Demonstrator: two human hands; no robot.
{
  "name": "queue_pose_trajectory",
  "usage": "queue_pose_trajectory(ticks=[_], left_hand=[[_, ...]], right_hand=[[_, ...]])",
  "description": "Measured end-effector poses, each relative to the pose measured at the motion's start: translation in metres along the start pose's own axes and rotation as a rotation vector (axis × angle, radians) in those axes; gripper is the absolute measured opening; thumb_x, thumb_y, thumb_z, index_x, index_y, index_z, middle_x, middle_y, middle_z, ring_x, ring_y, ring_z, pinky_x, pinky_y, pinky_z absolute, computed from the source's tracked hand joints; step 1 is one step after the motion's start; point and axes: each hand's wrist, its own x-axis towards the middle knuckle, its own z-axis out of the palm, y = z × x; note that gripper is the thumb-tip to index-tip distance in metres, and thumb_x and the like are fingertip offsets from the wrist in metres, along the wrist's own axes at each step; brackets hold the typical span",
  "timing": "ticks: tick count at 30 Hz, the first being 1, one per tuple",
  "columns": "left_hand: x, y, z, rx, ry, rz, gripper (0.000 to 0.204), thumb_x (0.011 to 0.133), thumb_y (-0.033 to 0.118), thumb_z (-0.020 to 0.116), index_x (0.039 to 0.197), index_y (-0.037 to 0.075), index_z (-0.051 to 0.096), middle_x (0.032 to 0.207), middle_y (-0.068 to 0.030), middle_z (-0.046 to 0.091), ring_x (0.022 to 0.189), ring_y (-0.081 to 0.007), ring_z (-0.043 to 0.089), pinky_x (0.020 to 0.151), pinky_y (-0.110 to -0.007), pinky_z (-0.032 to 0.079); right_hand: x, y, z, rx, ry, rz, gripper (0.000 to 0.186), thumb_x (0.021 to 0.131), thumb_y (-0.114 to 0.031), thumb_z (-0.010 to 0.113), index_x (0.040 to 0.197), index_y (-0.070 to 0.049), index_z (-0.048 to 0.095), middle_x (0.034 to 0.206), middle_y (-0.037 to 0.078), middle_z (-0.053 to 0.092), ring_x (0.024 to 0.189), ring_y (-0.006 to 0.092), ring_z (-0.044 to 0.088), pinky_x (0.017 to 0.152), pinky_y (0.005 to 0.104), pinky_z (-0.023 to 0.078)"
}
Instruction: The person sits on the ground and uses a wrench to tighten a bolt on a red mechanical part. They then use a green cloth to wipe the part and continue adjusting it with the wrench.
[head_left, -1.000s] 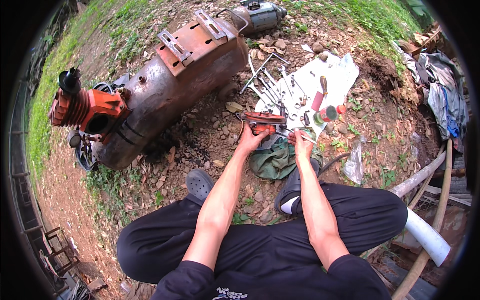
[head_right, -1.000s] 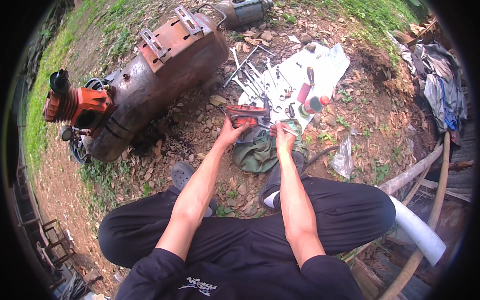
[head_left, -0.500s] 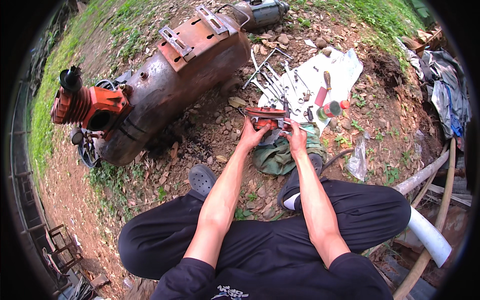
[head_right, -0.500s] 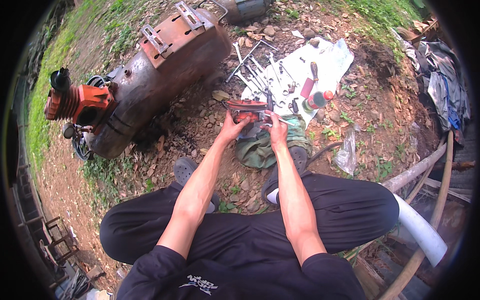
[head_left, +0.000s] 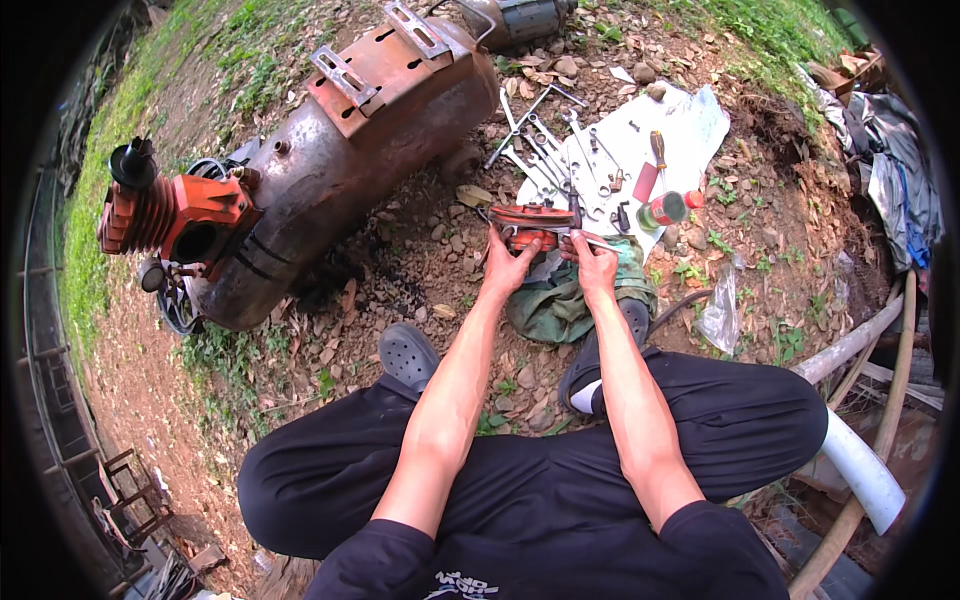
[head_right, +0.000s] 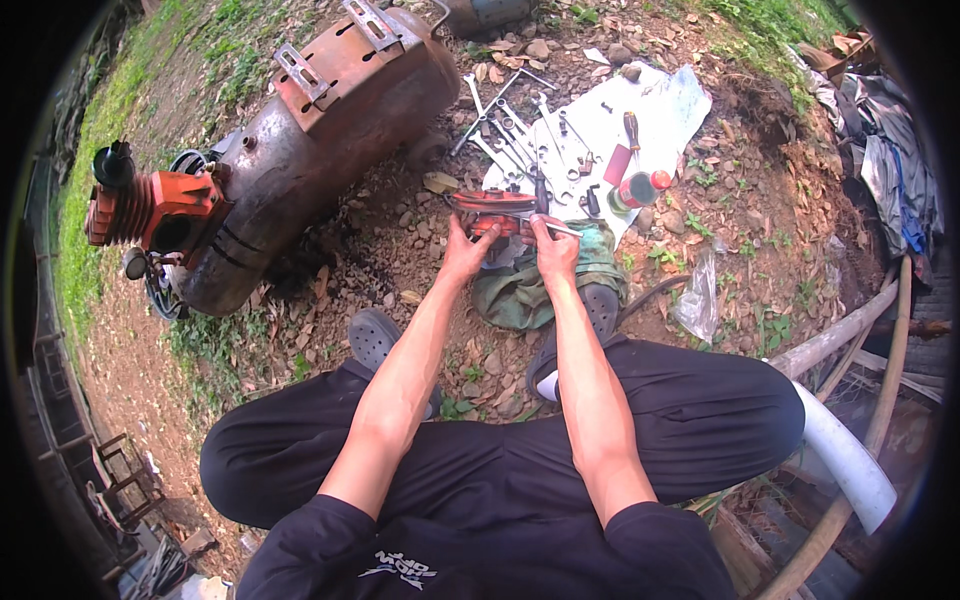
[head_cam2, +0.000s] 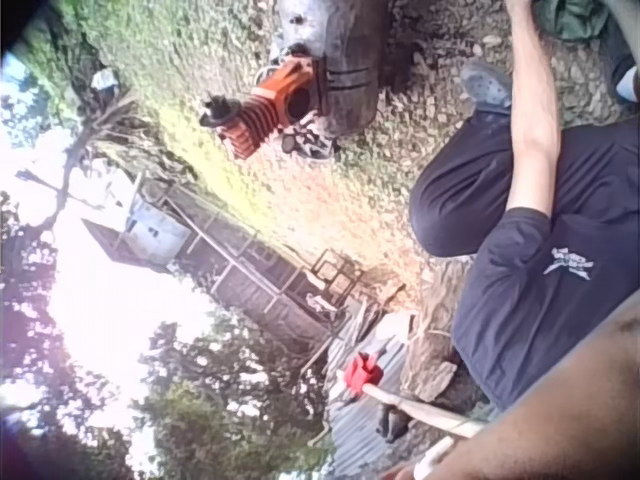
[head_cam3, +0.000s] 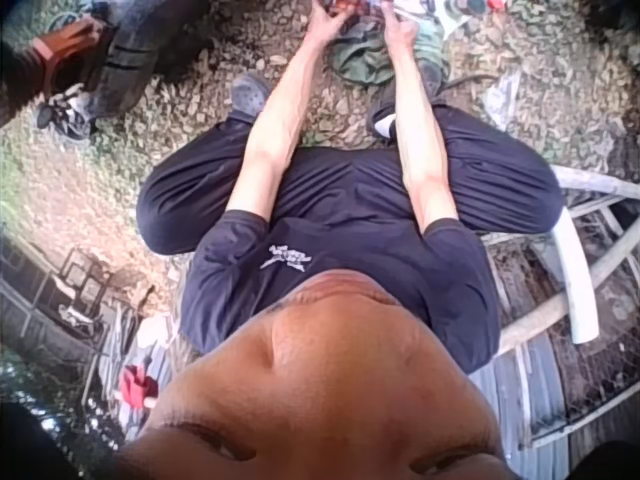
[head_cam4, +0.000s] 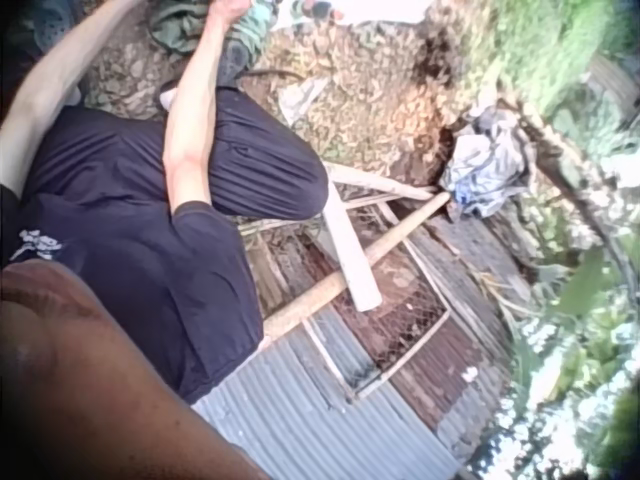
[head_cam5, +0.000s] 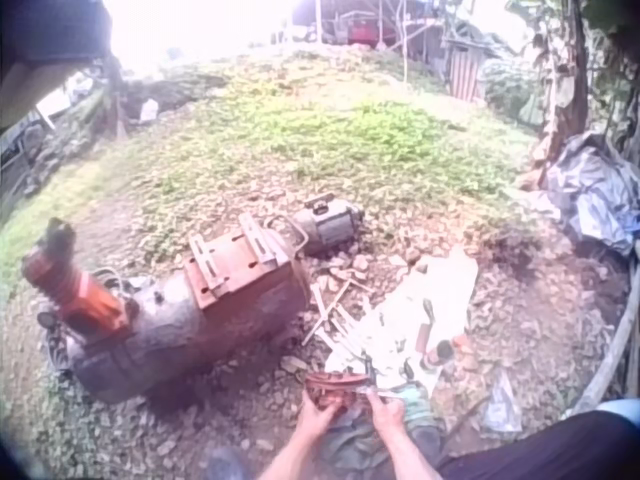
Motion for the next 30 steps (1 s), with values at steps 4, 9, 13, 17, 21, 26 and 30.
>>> queue_pose_trajectory(ticks=[4, 9, 13, 17, 21, 26, 30], left_hand=[[0.008, -0.014, -0.005, -0.058, -0.041, -0.020, 0.086, 0.083, 0.035, 0.077, 0.139, -0.008, 0.028, 0.133, -0.0256, 0.052, 0.123, -0.0287, 0.053, 0.104, -0.038, 0.042], [0.011, -0.024, -0.005, -0.047, -0.059, -0.031, 0.088, 0.082, 0.035, 0.078, 0.140, -0.008, 0.029, 0.132, -0.0259, 0.053, 0.119, -0.0301, 0.057, 0.103, -0.038, 0.044], [0.014, -0.029, -0.001, -0.061, -0.042, 0.001, 0.084, 0.082, 0.032, 0.078, 0.140, -0.007, 0.030, 0.131, -0.0246, 0.054, 0.119, -0.0286, 0.056, 0.102, -0.039, 0.044], [0.015, -0.030, 0.000, -0.122, -0.047, 0.021, 0.075, 0.084, 0.024, 0.077, 0.137, -0.005, 0.033, 0.124, -0.0199, 0.059, 0.113, -0.0229, 0.059, 0.098, -0.037, 0.047], [0.014, -0.026, -0.001, -0.145, -0.069, 0.031, 0.073, 0.085, 0.023, 0.077, 0.136, -0.006, 0.033, 0.121, -0.0186, 0.061, 0.109, -0.0219, 0.060, 0.095, -0.035, 0.048], [0.015, -0.029, -0.006, -0.136, -0.048, 0.001, 0.078, 0.082, 0.023, 0.078, 0.138, -0.005, 0.031, 0.123, -0.0227, 0.058, 0.109, -0.0249, 0.061, 0.095, -0.036, 0.049], [0.011, -0.020, -0.004, -0.101, -0.036, -0.054, 0.080, 0.082, 0.023, 0.078, 0.140, -0.005, 0.030, 0.126, -0.0238, 0.056, 0.111, -0.0255, 0.060, 0.096, -0.037, 0.049]], right_hand=[[0.012, 0.009, -0.036, -0.066, 0.103, -0.036, 0.028, 0.094, -0.016, 0.066, 0.108, 0.008, 0.063, 0.088, 0.015, 0.070, 0.075, 0.0193, 0.070, 0.066, 0.0293, 0.059], [0.000, -0.004, -0.003, 0.052, 0.065, -0.037, 0.029, 0.092, -0.018, 0.069, 0.106, 0.007, 0.064, 0.086, 0.015, 0.070, 0.072, 0.0190, 0.070, 0.063, 0.0297, 0.059], [-0.001, -0.006, 0.015, 0.015, -0.022, -0.079, 0.025, 0.092, -0.017, 0.069, 0.102, 0.006, 0.067, 0.081, 0.010, 0.070, 0.068, 0.0142, 0.068, 0.062, 0.0262, 0.057], [-0.004, -0.001, 0.016, -0.048, -0.055, -0.088, 0.021, 0.091, -0.016, 0.071, 0.098, 0.003, 0.067, 0.080, 0.007, 0.070, 0.069, 0.0100, 0.065, 0.061, 0.0232, 0.053], [-0.010, -0.009, 0.020, -0.275, -0.101, -0.227, 0.017, 0.086, -0.015, 0.075, 0.090, -0.001, 0.066, 0.075, 0.002, 0.068, 0.065, 0.0076, 0.060, 0.059, 0.0230, 0.048], [-0.014, -0.021, 0.035, -0.512, -0.059, -0.346, 0.020, 0.083, -0.018, 0.074, 0.087, -0.001, 0.064, 0.070, 0.005, 0.065, 0.062, 0.0087, 0.060, 0.057, 0.0270, 0.048], [-0.011, -0.014, 0.034, -0.474, -0.066, -0.269, 0.021, 0.083, -0.019, 0.073, 0.088, -0.001, 0.064, 0.072, 0.006, 0.067, 0.063, 0.0100, 0.061, 0.059, 0.0281, 0.049]])
